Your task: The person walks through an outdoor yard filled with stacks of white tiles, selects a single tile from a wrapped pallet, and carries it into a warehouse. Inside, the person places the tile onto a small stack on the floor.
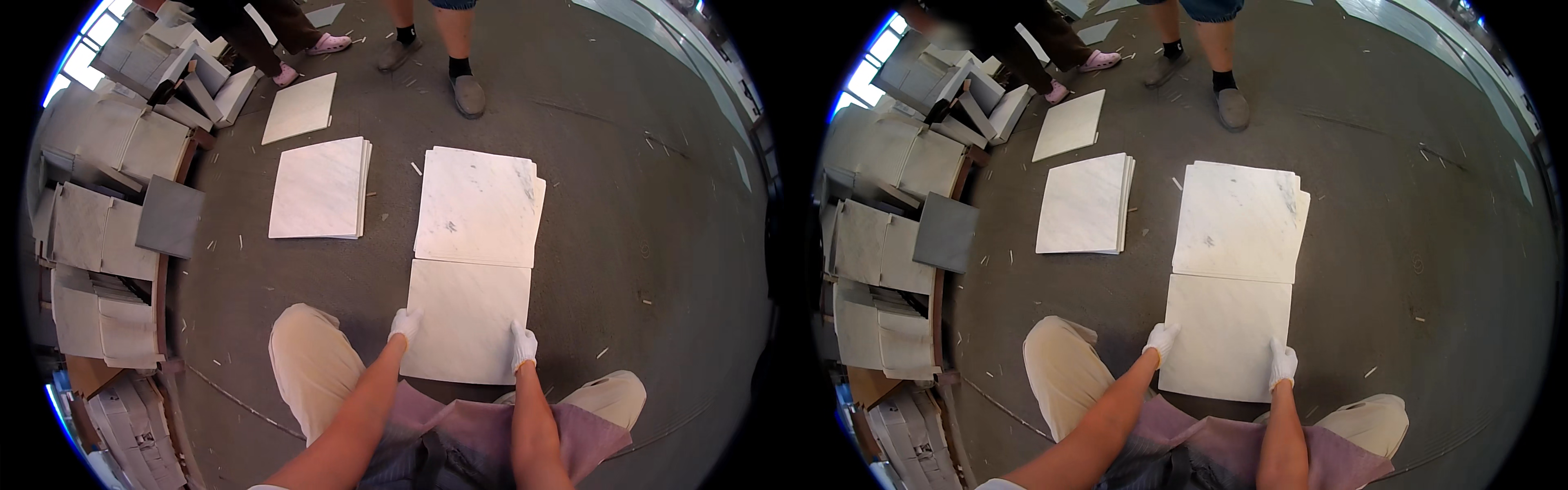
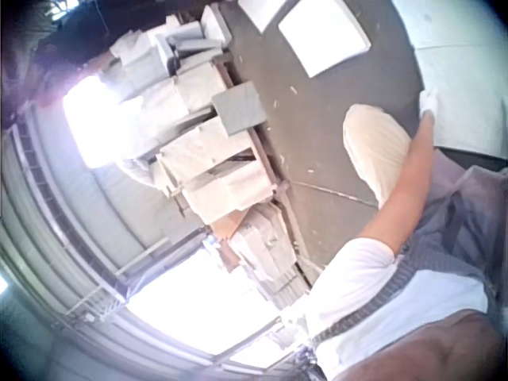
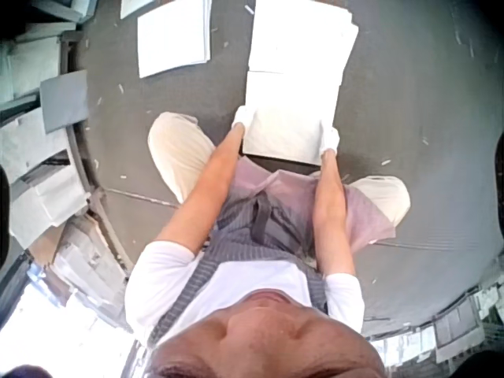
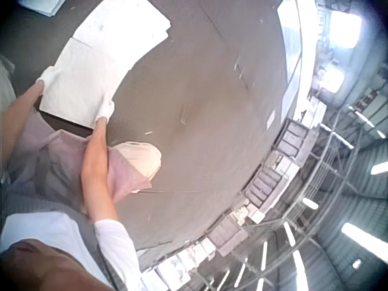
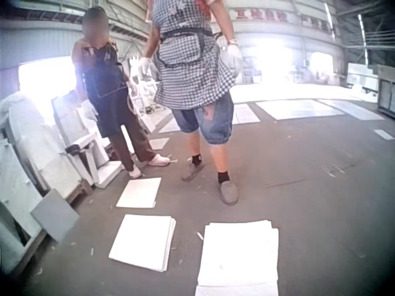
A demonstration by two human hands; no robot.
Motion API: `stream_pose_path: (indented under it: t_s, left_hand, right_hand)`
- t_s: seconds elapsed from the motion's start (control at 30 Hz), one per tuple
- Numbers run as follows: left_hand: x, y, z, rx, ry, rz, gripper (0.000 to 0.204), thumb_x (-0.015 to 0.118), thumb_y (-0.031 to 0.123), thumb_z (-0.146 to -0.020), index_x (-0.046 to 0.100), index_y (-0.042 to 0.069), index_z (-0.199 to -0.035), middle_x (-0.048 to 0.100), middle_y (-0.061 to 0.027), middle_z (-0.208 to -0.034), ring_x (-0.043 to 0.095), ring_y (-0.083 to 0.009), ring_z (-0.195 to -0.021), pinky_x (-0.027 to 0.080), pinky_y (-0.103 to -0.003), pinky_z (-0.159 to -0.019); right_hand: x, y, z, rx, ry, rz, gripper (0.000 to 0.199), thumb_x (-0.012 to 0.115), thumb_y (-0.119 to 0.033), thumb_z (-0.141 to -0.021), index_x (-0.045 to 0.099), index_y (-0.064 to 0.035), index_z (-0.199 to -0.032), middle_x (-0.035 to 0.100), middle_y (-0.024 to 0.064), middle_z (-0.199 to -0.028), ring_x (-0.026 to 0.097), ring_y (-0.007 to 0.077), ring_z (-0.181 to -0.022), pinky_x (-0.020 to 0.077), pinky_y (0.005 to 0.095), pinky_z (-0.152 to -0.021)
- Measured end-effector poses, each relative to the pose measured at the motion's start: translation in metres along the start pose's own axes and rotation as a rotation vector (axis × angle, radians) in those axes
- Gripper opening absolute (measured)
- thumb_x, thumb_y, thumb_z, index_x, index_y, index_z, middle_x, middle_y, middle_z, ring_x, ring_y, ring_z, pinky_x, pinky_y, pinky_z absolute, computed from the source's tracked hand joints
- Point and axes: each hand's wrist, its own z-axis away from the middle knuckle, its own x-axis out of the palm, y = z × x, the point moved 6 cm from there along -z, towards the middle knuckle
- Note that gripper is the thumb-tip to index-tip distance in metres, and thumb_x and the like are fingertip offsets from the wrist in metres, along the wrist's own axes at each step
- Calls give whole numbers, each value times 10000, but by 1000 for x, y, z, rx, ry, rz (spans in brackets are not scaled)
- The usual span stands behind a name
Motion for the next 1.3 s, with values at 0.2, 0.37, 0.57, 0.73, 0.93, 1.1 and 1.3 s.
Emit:
stream_pose_path:
  t_s: [0.2, 0.37, 0.57, 0.73, 0.93, 1.1, 1.3]
  left_hand:
    - [-3, 4, 7, -52, 25, -150, 665, 546, 465, -754, 488, -39, -1183, 513, -253, -1208, 484, -357, -1150, 391, -395, -940]
    - [-6, 5, 11, -106, -2, -185, 683, 541, 486, -768, 462, -24, -1215, 496, -244, -1235, 473, -355, -1164, 382, -404, -957]
    - [-4, 8, 11, -126, 11, -194, 669, 541, 470, -777, 447, -16, -1227, 487, -244, -1245, 469, -353, -1170, 372, -403, -967]
    - [-3, 4, 7, -106, 34, -192, 660, 551, 452, -774, 454, -33, -1211, 503, -248, -1219, 485, -346, -1149, 378, -390, -953]
    - [-5, 13, 13, -99, 70, -174, 648, 556, 445, -765, 478, -51, -1174, 526, -251, -1186, 504, -342, -1126, 389, -379, -935]
    - [-7, 19, 21, -120, 42, -187, 630, 539, 442, -774, 468, -20, -1197, 510, -247, -1214, 485, -351, -1152, 378, -395, -959]
    - [-5, 13, 17, -113, 49, -225, 627, 532, 455, -779, 475, -17, -1188, 513, -245, -1211, 485, -354, -1151, 381, -401, -958]
  right_hand:
    - [1, 3, 6, 50, -48, 129, 589, 655, -389, -751, 556, 101, -1064, 596, 151, -1020, 543, 223, -920, 419, 337, -811]
    - [2, 12, 1, 33, -79, 147, 650, 655, -393, -745, 517, 128, -1109, 580, 189, -1084, 542, 250, -984, 409, 344, -858]
    - [1, 20, -5, 34, -63, 177, 701, 662, -409, -731, 495, 139, -1134, 565, 214, -1121, 538, 286, -1027, 403, 351, -884]
    - [3, 28, -14, 19, -84, 204, 703, 662, -415, -728, 499, 135, -1135, 562, 226, -1130, 540, 300, -1036, 406, 352, -886]
    - [4, 24, -11, 1, -56, 203, 683, 657, -405, -731, 506, 133, -1124, 566, 231, -1118, 543, 307, -1031, 406, 358, -890]
    - [2, 31, -15, 0, -38, 199, 656, 652, -386, -737, 509, 135, -1110, 569, 227, -1110, 546, 300, -1017, 405, 356, -889]
    - [2, 22, -7, -14, -89, 220, 648, 651, -380, -736, 514, 133, -1106, 590, 210, -1072, 562, 299, -974, 423, 354, -858]
